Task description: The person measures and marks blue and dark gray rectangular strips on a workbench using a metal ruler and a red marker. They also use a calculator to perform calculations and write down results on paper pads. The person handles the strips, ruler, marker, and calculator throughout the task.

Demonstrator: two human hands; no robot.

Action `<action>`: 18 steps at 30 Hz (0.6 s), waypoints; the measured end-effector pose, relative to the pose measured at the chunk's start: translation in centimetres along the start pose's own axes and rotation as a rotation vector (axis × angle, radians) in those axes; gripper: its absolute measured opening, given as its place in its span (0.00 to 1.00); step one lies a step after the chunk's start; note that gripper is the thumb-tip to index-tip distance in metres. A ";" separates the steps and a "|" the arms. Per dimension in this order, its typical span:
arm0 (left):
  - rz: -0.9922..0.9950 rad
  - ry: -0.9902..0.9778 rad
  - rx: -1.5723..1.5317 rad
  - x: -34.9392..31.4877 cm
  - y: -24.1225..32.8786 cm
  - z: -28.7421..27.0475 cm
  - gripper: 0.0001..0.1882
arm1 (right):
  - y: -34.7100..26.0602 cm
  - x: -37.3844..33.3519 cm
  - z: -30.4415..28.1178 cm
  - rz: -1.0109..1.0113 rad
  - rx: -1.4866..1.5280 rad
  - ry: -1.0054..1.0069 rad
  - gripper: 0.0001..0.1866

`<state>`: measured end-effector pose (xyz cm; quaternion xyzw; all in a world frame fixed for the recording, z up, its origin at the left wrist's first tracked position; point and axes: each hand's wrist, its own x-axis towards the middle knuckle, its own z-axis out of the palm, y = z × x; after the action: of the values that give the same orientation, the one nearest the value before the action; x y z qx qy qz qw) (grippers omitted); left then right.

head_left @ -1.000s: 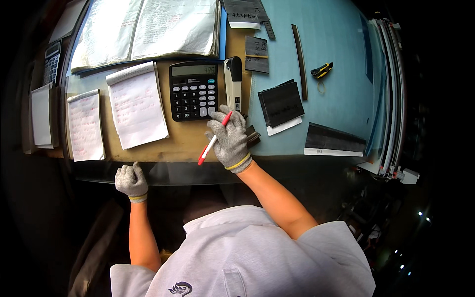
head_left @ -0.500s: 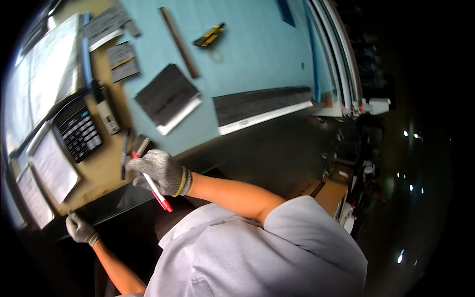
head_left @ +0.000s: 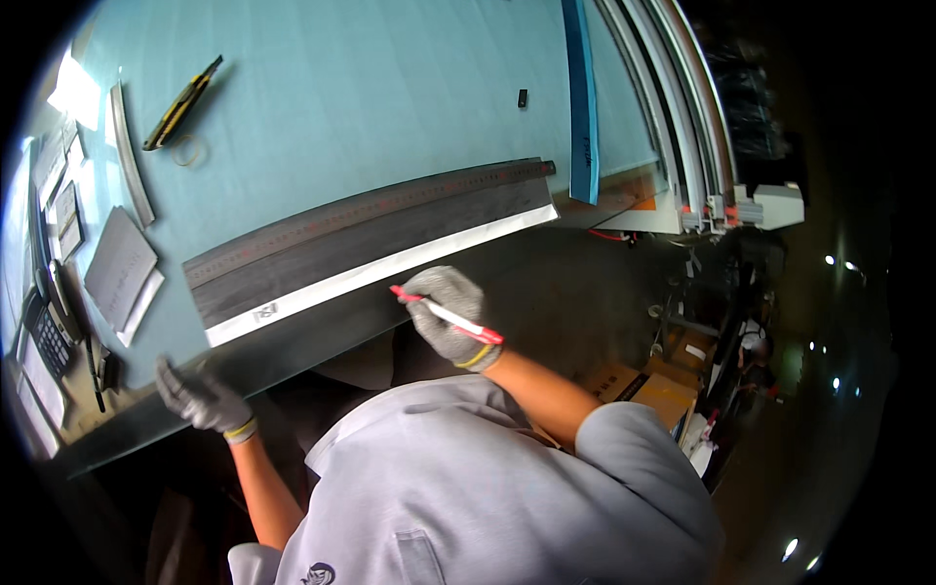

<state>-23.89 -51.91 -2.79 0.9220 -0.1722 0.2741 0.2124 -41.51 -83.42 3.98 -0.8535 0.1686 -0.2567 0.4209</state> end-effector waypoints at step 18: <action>0.243 -0.474 -0.025 -0.7 22.4 7.9 0.32 | 17.0 6.9 -9.7 0.112 0.088 0.235 0.05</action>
<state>-30.72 -74.66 -2.52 0.9303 -0.3300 0.0718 0.1431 -42.76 -103.09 -2.65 -0.7876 0.2526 -0.3380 0.4491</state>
